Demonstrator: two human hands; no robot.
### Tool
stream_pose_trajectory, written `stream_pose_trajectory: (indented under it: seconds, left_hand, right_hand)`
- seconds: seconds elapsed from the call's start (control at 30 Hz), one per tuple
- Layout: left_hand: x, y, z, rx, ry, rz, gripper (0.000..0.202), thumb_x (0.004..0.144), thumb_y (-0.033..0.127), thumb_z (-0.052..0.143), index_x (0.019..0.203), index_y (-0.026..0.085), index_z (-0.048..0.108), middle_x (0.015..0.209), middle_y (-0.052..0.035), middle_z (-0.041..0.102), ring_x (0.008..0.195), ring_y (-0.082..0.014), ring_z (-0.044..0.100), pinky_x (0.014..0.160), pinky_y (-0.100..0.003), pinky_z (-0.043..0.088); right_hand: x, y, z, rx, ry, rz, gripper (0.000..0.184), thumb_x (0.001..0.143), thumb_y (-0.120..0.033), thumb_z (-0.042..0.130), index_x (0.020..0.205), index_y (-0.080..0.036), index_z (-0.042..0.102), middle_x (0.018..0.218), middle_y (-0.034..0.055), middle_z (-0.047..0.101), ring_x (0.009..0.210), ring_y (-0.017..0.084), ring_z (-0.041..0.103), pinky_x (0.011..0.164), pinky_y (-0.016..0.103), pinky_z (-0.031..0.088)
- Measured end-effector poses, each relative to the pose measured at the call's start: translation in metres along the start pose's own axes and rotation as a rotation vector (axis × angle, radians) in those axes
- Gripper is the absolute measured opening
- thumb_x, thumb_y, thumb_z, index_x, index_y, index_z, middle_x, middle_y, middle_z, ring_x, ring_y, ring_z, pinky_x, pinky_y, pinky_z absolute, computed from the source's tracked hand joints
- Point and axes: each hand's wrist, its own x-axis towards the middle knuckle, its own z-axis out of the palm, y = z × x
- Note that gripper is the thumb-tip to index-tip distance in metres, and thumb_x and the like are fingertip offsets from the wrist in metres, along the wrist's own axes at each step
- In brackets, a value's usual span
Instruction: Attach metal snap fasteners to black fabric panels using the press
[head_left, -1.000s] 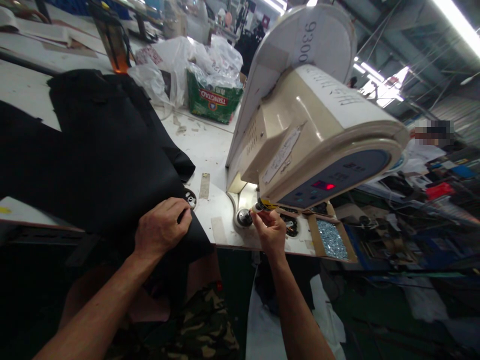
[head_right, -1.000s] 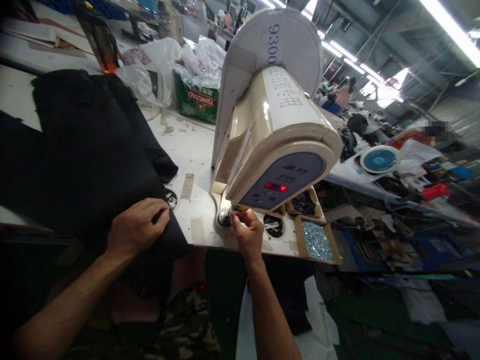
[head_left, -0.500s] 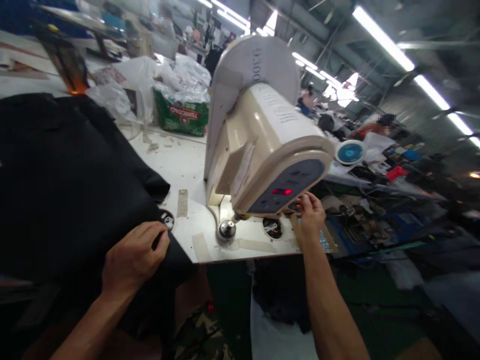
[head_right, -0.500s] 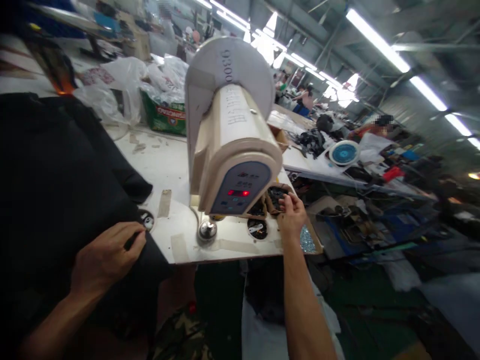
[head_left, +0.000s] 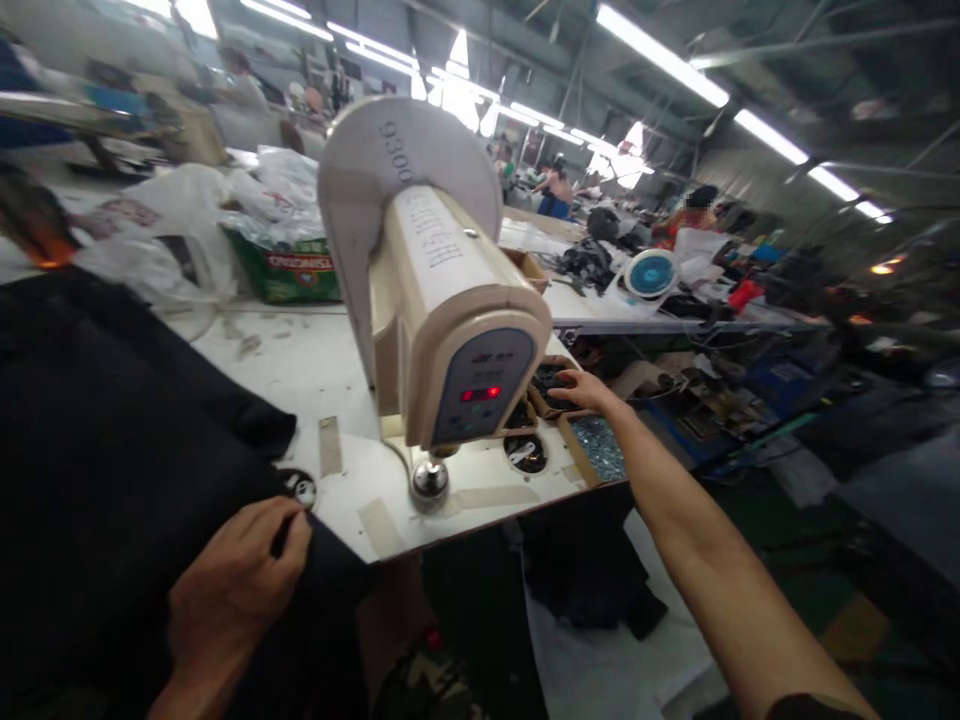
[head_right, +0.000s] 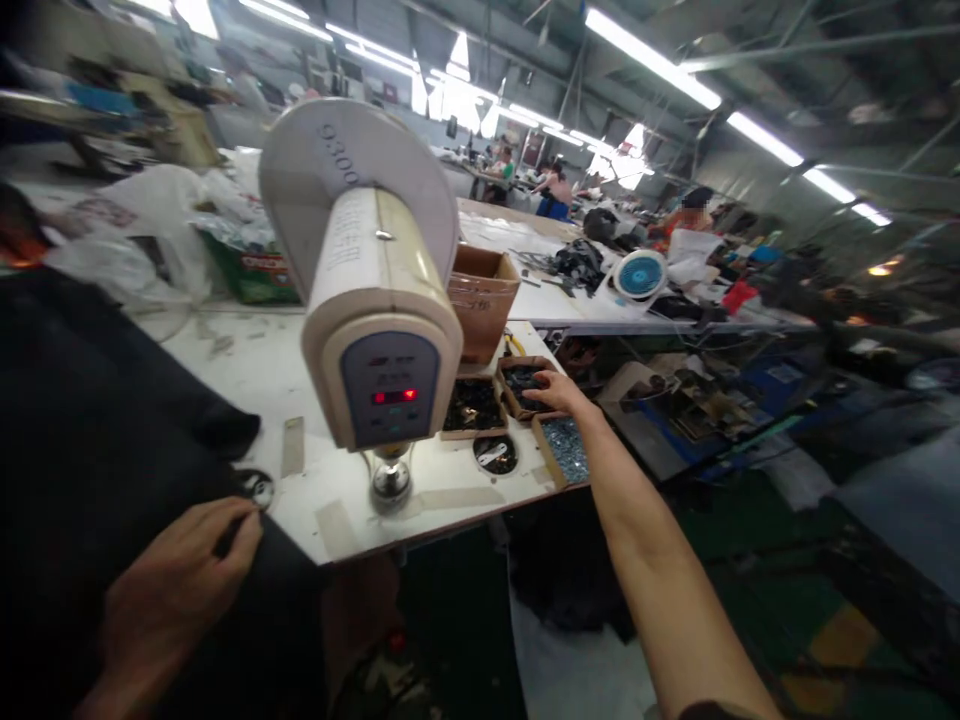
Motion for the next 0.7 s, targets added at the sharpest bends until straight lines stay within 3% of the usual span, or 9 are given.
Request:
stream_pose_trajectory:
  seconds: [0.2,0.37,0.57,0.7]
  left_hand:
    - [0.006,0.018,-0.013,0.084,-0.026,-0.061,0.018,0.099,0.031,0.053,0.099,0.023,0.069,0.11,-0.0034,0.075,0.1,-0.0228,0.07,0.084,-0.033,0.05]
    - [0.004,0.017,-0.014,0.086,-0.023,-0.067,0.017,0.098,0.03,0.055,0.098,0.023,0.07,0.11,-0.0029,0.075,0.1,-0.0224,0.07,0.081,-0.032,0.05]
    - [0.005,0.019,-0.015,0.081,-0.028,-0.064,0.018,0.098,0.031,0.054,0.099,0.021,0.07,0.11,-0.0045,0.075,0.1,-0.0233,0.07,0.083,-0.033,0.05]
    - [0.006,0.019,-0.017,0.08,-0.049,-0.064,0.019,0.099,0.031,0.053,0.101,0.022,0.069,0.112,-0.0051,0.074,0.1,-0.0241,0.07,0.083,-0.034,0.05]
  right_hand:
    - [0.016,0.016,0.027,-0.114,0.078,0.047,0.026,0.074,-0.037,0.08,0.091,-0.018,0.082,0.095,0.0107,0.08,0.093,0.029,0.073,0.093,0.041,0.055]
    - [0.02,0.025,0.03,-0.128,0.234,0.074,0.032,0.078,-0.04,0.075,0.1,-0.018,0.081,0.105,0.0125,0.08,0.098,0.029,0.072,0.093,0.04,0.053]
    - [0.019,0.025,0.037,-0.047,0.36,0.098,0.029,0.077,-0.044,0.074,0.091,-0.019,0.08,0.093,0.0111,0.08,0.089,0.027,0.071,0.087,0.037,0.052]
    - [0.014,0.018,0.034,0.087,0.465,0.069,0.034,0.08,-0.047,0.07,0.093,-0.016,0.078,0.096,0.0127,0.08,0.089,0.026,0.07,0.085,0.035,0.052]
